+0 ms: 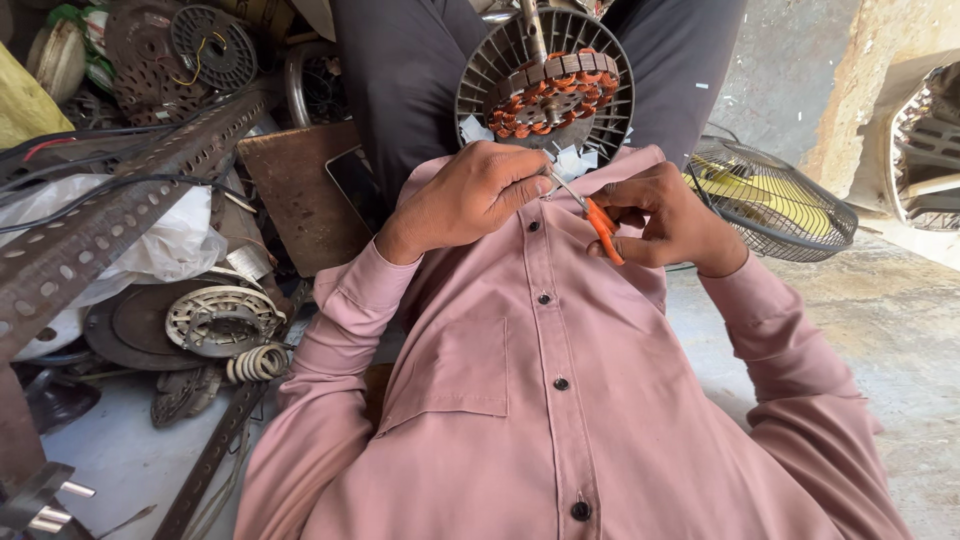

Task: The person holds a disassembled electric motor rotor and uses a screwdriver to scrape and clean the copper windings. The person rotates the rotor to access different sections and continues scraping the surface of the windings.

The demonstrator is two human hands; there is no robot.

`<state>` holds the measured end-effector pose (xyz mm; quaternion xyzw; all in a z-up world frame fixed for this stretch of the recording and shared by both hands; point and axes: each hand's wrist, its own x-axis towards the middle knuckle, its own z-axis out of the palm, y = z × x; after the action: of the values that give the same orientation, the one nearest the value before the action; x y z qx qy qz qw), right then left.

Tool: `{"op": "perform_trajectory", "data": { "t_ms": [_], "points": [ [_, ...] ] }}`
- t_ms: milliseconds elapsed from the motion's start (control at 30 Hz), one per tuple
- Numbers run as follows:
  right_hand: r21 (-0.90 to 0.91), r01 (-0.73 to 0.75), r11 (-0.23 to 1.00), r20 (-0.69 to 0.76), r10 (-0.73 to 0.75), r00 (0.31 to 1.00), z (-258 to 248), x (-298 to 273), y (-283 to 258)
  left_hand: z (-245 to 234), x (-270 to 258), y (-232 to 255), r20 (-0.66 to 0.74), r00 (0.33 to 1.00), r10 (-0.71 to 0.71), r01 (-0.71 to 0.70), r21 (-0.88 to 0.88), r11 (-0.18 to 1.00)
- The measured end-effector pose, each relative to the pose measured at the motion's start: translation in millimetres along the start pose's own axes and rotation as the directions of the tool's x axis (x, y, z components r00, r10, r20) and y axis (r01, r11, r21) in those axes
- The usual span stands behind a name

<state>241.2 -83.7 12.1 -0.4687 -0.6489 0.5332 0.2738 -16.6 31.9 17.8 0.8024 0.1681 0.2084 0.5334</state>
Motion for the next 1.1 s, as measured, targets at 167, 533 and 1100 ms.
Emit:
{"op": "perform_trajectory", "data": {
  "t_ms": [167, 533, 1100],
  "points": [
    [0.130, -0.047, 0.990, 0.022, 0.045, 0.999, -4.0, -5.3, -5.1, 1.4, -2.8, -0.3, 0.055, 0.995, -0.087, 0.087, 0.000, 0.996],
    [-0.007, 0.069, 0.998, -0.005, -0.069, 0.998, -4.2, -5.2, 2.9, 8.2, -7.8, -3.2, 0.004, 0.998, -0.065, 0.065, -0.026, 0.998],
    [-0.035, -0.036, 0.999, -0.225, 0.027, 0.974, -6.1, -22.3, 19.3, -1.3, -35.8, -44.5, -0.390, 0.915, -0.099, 0.329, 0.583, 0.743]
  ]
}}
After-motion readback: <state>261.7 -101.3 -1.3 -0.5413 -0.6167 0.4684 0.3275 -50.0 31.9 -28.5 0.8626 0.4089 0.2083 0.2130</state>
